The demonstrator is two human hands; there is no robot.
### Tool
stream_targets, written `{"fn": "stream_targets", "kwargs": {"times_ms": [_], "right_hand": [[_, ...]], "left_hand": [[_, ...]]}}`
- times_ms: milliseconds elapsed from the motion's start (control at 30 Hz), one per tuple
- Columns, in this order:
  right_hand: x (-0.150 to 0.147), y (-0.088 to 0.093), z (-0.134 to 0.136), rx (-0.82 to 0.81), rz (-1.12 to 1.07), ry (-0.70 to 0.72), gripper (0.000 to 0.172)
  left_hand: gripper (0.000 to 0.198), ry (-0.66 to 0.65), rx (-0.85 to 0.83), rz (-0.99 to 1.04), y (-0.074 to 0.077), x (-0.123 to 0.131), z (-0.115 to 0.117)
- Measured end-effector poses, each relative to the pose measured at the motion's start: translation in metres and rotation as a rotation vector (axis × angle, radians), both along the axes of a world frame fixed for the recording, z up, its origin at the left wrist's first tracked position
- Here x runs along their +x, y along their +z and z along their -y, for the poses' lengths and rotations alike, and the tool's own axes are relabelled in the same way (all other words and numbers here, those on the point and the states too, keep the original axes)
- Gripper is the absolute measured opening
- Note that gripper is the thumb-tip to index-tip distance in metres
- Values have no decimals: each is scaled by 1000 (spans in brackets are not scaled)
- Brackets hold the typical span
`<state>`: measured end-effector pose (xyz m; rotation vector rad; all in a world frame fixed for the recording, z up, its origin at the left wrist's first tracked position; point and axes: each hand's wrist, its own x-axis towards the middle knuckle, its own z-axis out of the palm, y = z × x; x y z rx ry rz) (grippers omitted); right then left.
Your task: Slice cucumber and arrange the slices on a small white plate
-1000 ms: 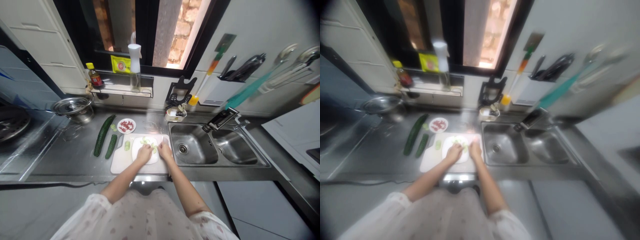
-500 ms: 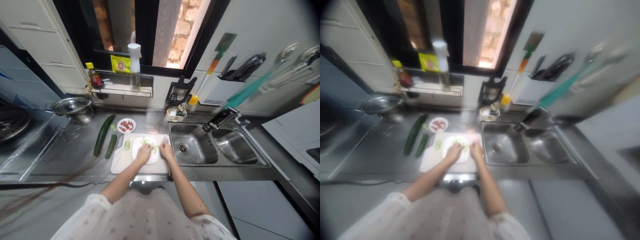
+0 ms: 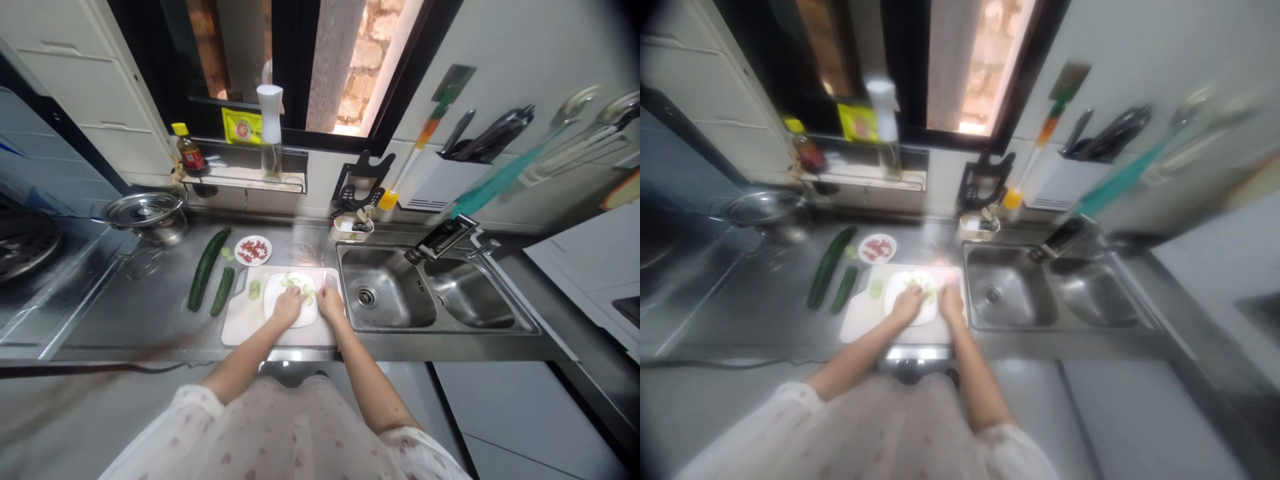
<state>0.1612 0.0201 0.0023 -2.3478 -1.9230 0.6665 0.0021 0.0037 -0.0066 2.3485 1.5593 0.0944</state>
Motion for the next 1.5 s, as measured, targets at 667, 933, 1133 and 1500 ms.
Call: {"fn": "stream_targets", "kwargs": {"times_ms": [667, 933, 1133, 1500], "right_hand": [[-1, 1, 0, -1, -28, -5, 31], [-4, -1, -1, 5, -2, -15, 30], [-6, -2, 7, 60, -56, -50, 29], [-2, -9, 33, 612, -429, -37, 30]], "left_hand": [[37, -27, -9, -21, -1, 1, 1], [39, -59, 38, -77, 3, 1, 3], [37, -32, -21, -53, 9, 1, -2], [33, 178, 60, 224, 20, -10, 9]]}}
